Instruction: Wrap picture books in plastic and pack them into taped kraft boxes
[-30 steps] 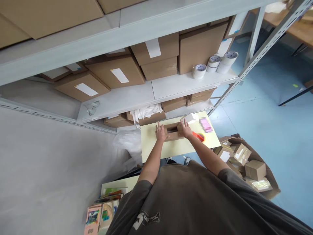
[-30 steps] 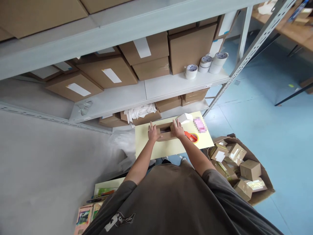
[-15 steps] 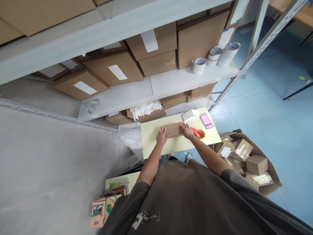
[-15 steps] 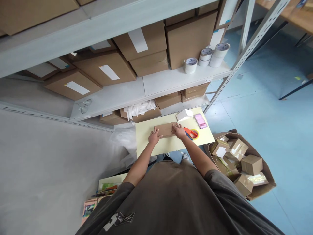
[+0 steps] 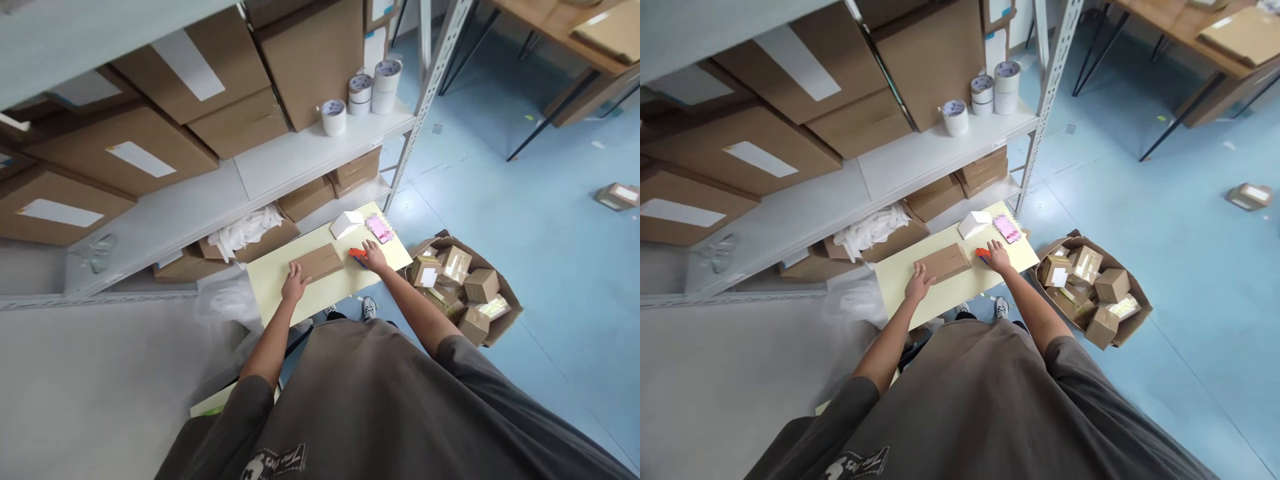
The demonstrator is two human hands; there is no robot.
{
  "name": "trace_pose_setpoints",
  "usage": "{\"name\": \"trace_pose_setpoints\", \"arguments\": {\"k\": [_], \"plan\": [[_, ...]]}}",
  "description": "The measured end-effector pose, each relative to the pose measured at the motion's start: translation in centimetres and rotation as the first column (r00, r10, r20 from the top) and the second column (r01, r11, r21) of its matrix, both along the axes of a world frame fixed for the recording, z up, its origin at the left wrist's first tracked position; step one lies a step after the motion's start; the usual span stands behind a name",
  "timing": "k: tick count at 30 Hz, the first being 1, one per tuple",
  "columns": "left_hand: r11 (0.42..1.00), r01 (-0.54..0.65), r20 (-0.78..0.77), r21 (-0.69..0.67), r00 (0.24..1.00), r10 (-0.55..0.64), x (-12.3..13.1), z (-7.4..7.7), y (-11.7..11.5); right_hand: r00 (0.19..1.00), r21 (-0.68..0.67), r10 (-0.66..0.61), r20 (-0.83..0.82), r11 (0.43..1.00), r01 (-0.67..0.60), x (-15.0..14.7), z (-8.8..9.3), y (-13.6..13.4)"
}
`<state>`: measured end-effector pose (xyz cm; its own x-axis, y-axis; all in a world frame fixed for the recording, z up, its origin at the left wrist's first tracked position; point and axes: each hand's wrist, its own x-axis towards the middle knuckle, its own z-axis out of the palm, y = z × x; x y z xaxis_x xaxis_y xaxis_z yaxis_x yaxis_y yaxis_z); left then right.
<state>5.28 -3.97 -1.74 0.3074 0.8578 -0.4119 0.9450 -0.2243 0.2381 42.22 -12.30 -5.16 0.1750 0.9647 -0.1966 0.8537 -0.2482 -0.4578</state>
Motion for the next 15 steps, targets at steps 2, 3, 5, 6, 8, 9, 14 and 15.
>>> {"name": "trace_pose_setpoints", "arguments": {"k": [2, 3, 5, 6, 8, 9, 14, 15], "plan": [[1.000, 0.011, -0.025, -0.003, 1.000, -0.011, 0.3, -0.1, -0.3, 0.999, -0.032, -0.030, -0.011, 0.999, 0.030, 0.8, -0.5, -0.6], [1.000, 0.009, -0.042, -0.011, 0.999, -0.010, 0.4, -0.1, -0.4, 0.999, -0.056, -0.041, -0.026, 0.998, 0.039, 1.0, -0.9, -0.9], [0.999, -0.007, -0.081, -0.032, 0.997, 0.004, 0.7, -0.2, -0.2, 0.997, -0.119, -0.037, -0.067, 0.992, 0.029, 0.8, -1.7, -1.3], [0.999, -0.017, -0.100, -0.045, 0.995, 0.013, 0.8, -0.2, -0.1, 0.996, -0.159, -0.025, -0.088, 0.987, 0.011, 0.5, -2.1, -1.4], [0.997, -0.038, -0.128, -0.071, 0.991, 0.029, 1.1, -0.1, 0.2, 0.994, -0.236, -0.010, -0.112, 0.972, -0.017, -0.5, -3.0, -1.6], [0.996, -0.047, -0.135, -0.082, 0.990, 0.036, 1.2, -0.1, 0.3, 0.994, -0.271, -0.016, -0.108, 0.962, -0.014, -1.0, -3.5, -1.6], [0.990, -0.081, -0.100, -0.115, 0.993, 0.069, 1.4, 0.2, 0.2, 0.994, -0.371, -0.109, -0.023, 0.924, 0.092, -2.6, -4.8, -0.8], [0.989, -0.089, -0.084, -0.116, 0.993, 0.080, 1.4, 0.2, 0.1, 0.994, -0.378, -0.109, -0.026, 0.921, 0.091, -2.5, -4.8, -0.6]]}}
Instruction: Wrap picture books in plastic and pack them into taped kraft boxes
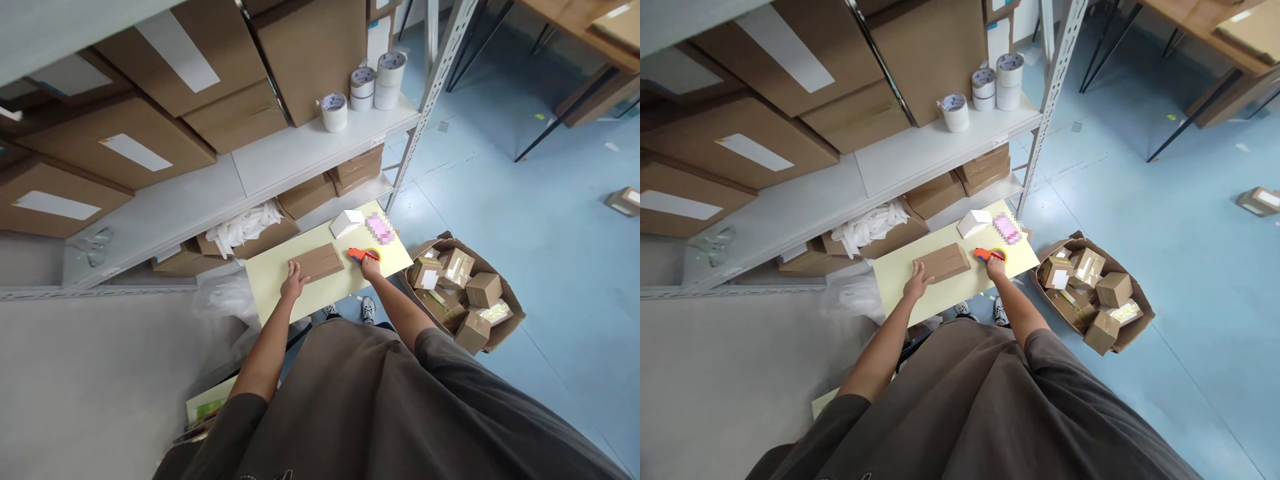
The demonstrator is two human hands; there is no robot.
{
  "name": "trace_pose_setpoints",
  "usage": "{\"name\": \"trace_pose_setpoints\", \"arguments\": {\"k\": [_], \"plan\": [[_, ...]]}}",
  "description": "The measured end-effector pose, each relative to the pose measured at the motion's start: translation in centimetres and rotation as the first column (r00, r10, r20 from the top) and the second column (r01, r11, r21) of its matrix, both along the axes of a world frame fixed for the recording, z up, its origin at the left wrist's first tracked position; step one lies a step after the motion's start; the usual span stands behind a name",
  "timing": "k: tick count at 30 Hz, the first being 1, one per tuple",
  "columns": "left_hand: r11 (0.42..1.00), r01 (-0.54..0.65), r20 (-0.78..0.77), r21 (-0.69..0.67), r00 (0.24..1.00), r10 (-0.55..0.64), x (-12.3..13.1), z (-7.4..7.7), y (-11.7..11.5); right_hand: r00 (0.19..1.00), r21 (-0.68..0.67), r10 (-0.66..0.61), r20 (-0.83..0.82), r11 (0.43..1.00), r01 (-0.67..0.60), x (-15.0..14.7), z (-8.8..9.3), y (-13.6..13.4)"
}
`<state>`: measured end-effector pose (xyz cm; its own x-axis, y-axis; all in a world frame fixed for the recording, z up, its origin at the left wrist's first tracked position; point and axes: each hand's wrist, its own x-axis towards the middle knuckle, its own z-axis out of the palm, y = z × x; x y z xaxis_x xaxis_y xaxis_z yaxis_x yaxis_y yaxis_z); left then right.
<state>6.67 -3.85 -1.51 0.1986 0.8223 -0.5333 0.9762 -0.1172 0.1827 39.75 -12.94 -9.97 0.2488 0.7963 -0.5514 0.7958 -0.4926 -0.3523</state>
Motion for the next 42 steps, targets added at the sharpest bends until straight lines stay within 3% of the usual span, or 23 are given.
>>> {"name": "trace_pose_setpoints", "arguments": {"k": [3, 6, 10, 14, 17, 21, 25, 29, 32, 35, 37, 39, 42], "plan": [[0.999, -0.037, 0.057, -0.005, 0.998, 0.037, 0.0, -0.1, -0.1, 0.999, 0.031, 0.020, -0.033, 0.999, -0.019, 1.2, 0.4, 0.4], [0.998, -0.070, 0.134, -0.004, 0.989, 0.070, -0.2, -0.5, -0.2, 0.994, 0.153, 0.063, -0.093, 0.987, -0.048, 2.6, 1.9, 0.7], [0.993, -0.120, 0.258, 0.012, 0.960, 0.113, -0.3, -1.3, -0.6, 0.949, 0.339, 0.237, -0.209, 0.928, -0.157, 2.7, 6.2, 1.9], [0.982, -0.187, 0.404, -0.007, 0.898, 0.174, -0.3, -2.1, -1.1, 0.873, 0.351, 0.369, -0.317, 0.901, -0.254, 0.0, 11.4, 4.6], [0.973, -0.227, 0.492, -0.031, 0.844, 0.213, -0.3, -2.7, -1.3, 0.787, 0.361, 0.447, -0.425, 0.881, -0.306, -2.4, 13.9, 6.9], [0.969, -0.246, 0.546, -0.021, 0.809, 0.217, -0.3, -3.2, -1.6, 0.699, 0.273, 0.491, -0.520, 0.871, -0.409, -3.7, 14.9, 9.4], [0.961, -0.277, 0.547, -0.001, 0.804, 0.232, -0.3, -3.2, -1.9, 0.716, 0.188, 0.518, -0.468, 0.850, -0.493, -3.9, 15.2, 10.7], [0.929, -0.367, 0.576, 0.034, 0.767, 0.282, -0.2, -2.2, -1.9, 0.715, 0.171, 0.548, -0.435, 0.829, -0.532, -4.2, 15.2, 10.9], [0.863, -0.505, 0.712, 0.013, 0.610, 0.346, 0.1, -1.1, -1.9, 0.701, 0.169, 0.535, -0.472, 0.835, -0.523, -4.3, 15.1, 10.9], [0.804, -0.543, 0.811, -0.244, 0.341, 0.476, 0.7, -0.3, -1.7, 0.694, 0.146, 0.507, -0.512, 0.847, -0.511, -4.3, 15.0, 10.9], [0.782, -0.497, 0.817, -0.378, 0.218, 0.533, 1.1, 0.2, -1.5, 0.691, 0.134, 0.496, -0.526, 0.850, -0.509, -4.2, 15.1, 11.0], [0.785, -0.466, 0.831, -0.409, 0.165, 0.531, 1.5, 0.5, -1.3, 0.690, 0.137, 0.500, -0.524, 0.849, -0.511, -4.2, 15.3, 11.1], [0.792, -0.469, 0.845, -0.390, 0.159, 0.510, 1.9, 0.6, -0.8, 0.695, 0.146, 0.520, -0.497, 0.839, -0.524, -4.3, 15.8, 11.1]]}}
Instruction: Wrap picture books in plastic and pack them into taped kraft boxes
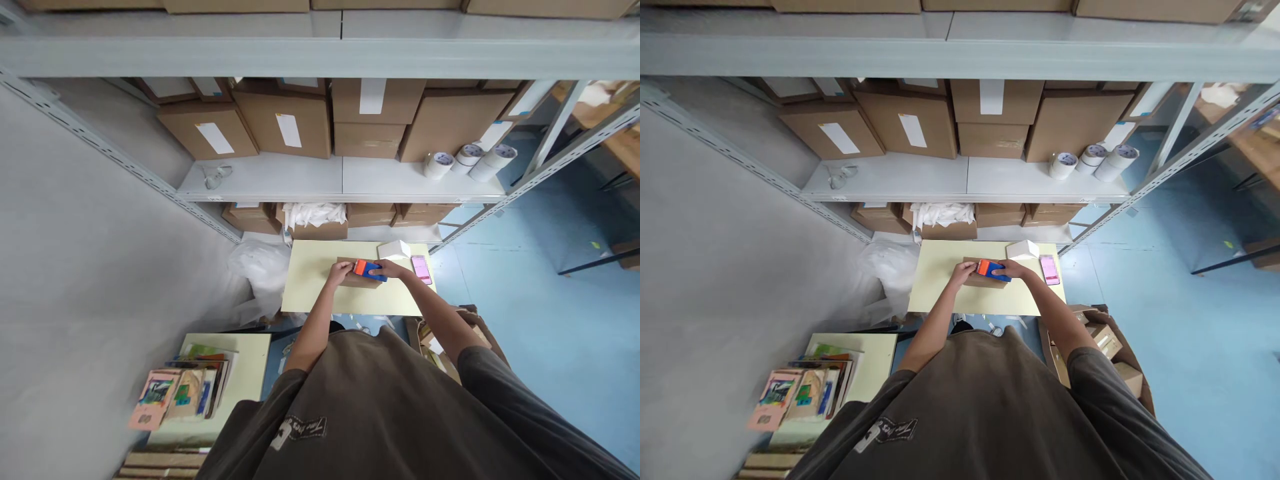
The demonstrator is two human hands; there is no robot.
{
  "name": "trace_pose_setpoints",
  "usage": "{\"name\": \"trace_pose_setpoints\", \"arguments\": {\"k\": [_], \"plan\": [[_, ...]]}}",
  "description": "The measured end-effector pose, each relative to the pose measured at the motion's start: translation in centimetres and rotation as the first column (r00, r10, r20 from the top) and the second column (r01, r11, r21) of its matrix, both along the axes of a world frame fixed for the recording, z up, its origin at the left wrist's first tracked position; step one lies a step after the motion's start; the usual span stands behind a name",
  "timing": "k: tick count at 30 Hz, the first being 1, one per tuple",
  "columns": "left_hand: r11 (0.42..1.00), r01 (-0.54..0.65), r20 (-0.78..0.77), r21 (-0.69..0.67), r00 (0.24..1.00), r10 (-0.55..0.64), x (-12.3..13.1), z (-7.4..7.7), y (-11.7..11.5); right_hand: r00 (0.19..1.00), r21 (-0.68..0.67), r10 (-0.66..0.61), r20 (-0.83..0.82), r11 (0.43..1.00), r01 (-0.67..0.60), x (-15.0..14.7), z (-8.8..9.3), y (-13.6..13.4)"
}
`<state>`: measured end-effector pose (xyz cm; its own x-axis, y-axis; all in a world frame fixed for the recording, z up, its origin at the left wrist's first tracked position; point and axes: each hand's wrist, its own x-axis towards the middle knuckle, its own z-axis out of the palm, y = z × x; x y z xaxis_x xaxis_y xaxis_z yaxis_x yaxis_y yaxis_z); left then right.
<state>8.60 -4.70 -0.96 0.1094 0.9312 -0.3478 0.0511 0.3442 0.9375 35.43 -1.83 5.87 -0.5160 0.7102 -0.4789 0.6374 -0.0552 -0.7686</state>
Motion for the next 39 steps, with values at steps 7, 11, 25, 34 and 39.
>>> {"name": "trace_pose_setpoints", "arguments": {"k": [7, 11, 25, 34, 39], "plan": [[0.995, -0.088, -0.109, 0.038, 0.990, 0.092, 0.6, -0.5, 0.8, 0.996, 0.094, -0.015, 0.092, 0.996, 0.006, -0.7, 0.9, -0.1], [0.987, -0.131, -0.159, 0.093, 0.977, 0.145, 0.9, -0.5, 1.4, 0.994, 0.105, -0.029, 0.109, 0.994, 0.018, -0.6, 0.6, 0.6], [0.947, -0.319, -0.169, 0.040, 0.932, 0.322, -9.3, -2.3, 1.8, 0.952, 0.116, 0.036, 0.305, 0.990, -0.075, 0.8, -0.3, 2.0], [0.918, -0.374, -0.060, -0.132, 0.927, 0.369, -9.6, -5.5, 1.3, 0.859, 0.048, 0.141, 0.491, 0.981, -0.189, -2.2, 0.7, 3.2], [0.883, -0.401, -0.046, -0.244, 0.914, 0.402, -8.2, -7.6, 1.3, 0.833, 0.038, 0.137, 0.536, 0.982, -0.186, -3.3, 1.2, 3.1]]}}
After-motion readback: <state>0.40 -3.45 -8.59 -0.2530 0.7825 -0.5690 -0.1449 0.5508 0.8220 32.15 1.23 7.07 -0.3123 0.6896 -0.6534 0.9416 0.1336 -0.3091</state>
